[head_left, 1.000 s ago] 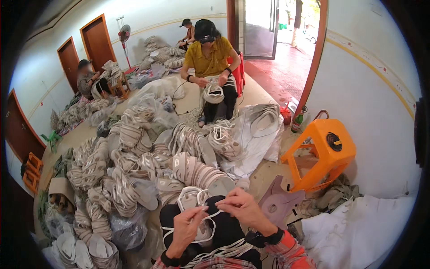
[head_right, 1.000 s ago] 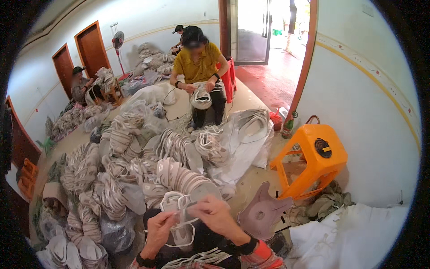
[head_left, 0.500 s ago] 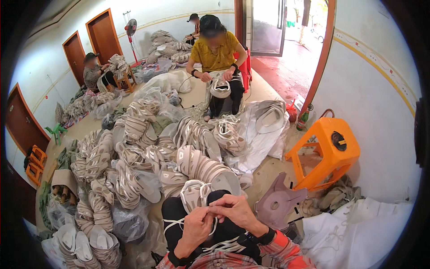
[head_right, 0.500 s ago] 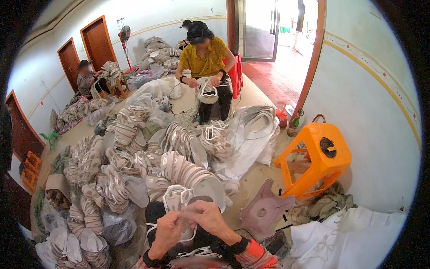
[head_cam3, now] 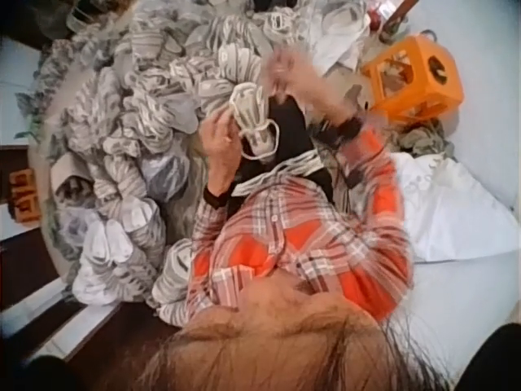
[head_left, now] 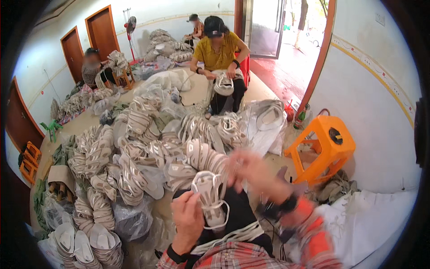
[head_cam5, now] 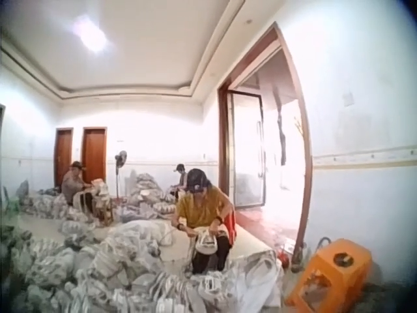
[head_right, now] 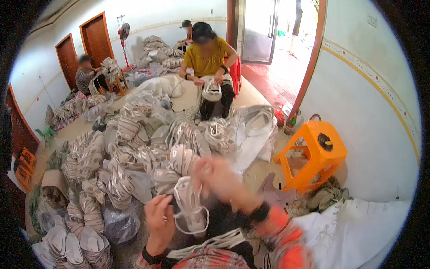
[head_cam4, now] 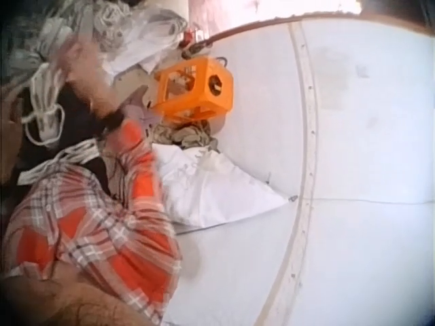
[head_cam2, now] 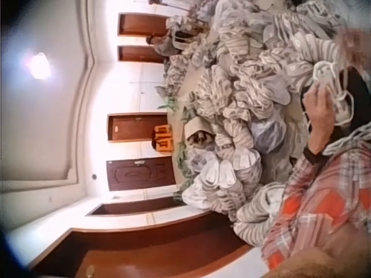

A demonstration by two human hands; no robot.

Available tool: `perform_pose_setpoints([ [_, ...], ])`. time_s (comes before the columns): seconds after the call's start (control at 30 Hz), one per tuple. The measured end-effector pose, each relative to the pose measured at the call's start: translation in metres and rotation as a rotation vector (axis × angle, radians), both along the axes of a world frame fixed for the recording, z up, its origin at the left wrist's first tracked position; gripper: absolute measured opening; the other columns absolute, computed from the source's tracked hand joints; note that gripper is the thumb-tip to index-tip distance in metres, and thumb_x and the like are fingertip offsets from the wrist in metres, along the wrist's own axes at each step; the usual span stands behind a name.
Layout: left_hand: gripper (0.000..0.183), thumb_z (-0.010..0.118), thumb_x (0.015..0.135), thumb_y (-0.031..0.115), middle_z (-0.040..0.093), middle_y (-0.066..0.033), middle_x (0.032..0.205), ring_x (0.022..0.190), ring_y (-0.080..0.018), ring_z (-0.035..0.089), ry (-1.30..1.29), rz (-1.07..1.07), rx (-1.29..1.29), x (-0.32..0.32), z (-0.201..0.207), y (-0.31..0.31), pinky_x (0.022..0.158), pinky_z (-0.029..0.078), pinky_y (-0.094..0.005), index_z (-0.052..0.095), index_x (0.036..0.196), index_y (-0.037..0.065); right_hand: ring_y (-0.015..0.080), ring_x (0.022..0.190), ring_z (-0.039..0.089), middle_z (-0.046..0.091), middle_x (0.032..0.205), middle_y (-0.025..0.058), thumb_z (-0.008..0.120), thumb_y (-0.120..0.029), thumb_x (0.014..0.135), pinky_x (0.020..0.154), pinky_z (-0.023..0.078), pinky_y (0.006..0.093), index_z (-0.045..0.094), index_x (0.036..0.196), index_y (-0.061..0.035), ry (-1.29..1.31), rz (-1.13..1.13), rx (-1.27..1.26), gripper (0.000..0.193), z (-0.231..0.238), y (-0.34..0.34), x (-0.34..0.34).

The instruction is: Lacing and preparing shoe uppers for further manufacturing steps.

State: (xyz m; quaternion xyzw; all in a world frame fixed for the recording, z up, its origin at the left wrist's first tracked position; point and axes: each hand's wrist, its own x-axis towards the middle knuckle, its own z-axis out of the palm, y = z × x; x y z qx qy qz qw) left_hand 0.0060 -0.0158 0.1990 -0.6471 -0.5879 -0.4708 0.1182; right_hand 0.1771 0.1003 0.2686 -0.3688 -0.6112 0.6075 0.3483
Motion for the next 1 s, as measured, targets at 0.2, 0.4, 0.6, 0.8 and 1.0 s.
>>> perform_pose_setpoints([
  [0.2, 0.018, 0.060, 0.071, 0.004, 0.060, -0.0122, 0.081, 0.074, -0.0285, 0.059, -0.043, -0.597, -0.427, 0.000, -0.081, -0.049, 0.063, 0.047, -0.0366, 0.061, 0.089, 0.005, 0.0090, 0.053, 0.058, 0.063, 0.068, 0.0062, 0.047, -0.022, 0.090, 0.047, 0.045, 0.0236, 0.057, 0.088, -0.0012, -0.133, 0.175, 0.554, 0.023, 0.161, 0.021, 0.032],
  [0.4, 0.024, 0.057, 0.075, 0.011, 0.059, -0.0082, 0.092, 0.086, -0.0255, 0.054, 0.219, -0.541, -0.523, 0.012, -0.155, -0.041, 0.074, 0.044, -0.0351, 0.056, 0.099, 0.005, 0.0092, 0.055, 0.058, 0.063, 0.069, 0.0058, 0.046, -0.022, 0.091, 0.048, 0.045, 0.0236, 0.057, 0.089, -0.0013, -0.196, 0.095, 0.619, 0.024, 0.176, 0.010, 0.061],
  [0.6, 0.018, 0.053, 0.081, 0.012, 0.059, -0.0171, 0.081, 0.075, -0.0346, 0.057, -0.356, -0.300, -0.541, 0.005, -0.161, -0.018, 0.066, 0.046, -0.0415, 0.056, 0.095, -0.001, 0.0094, 0.056, 0.058, 0.063, 0.069, 0.0055, 0.045, -0.023, 0.091, 0.050, 0.045, 0.0235, 0.057, 0.090, -0.0013, -0.248, -0.035, 0.680, 0.025, 0.192, 0.003, 0.118],
  [0.8, 0.015, 0.054, 0.083, 0.016, 0.058, -0.0175, 0.075, 0.068, -0.0362, 0.058, -0.233, -0.119, -0.477, 0.008, -0.160, 0.011, 0.061, 0.046, -0.0440, 0.058, 0.082, 0.001, 0.0096, 0.058, 0.058, 0.062, 0.069, 0.0051, 0.044, -0.023, 0.091, 0.051, 0.046, 0.0235, 0.057, 0.092, -0.0013, -0.290, -0.176, 0.711, 0.025, 0.195, -0.001, 0.186],
  [1.0, 0.016, 0.058, 0.079, 0.018, 0.056, -0.0144, 0.069, 0.064, -0.0345, 0.057, -0.093, -0.124, -0.496, 0.022, -0.144, 0.007, 0.059, 0.046, -0.0435, 0.054, 0.074, 0.003, 0.0098, 0.059, 0.058, 0.062, 0.069, 0.0047, 0.043, -0.024, 0.092, 0.052, 0.046, 0.0234, 0.057, 0.093, -0.0014, -0.334, -0.339, 0.724, 0.026, 0.185, -0.006, 0.259],
])
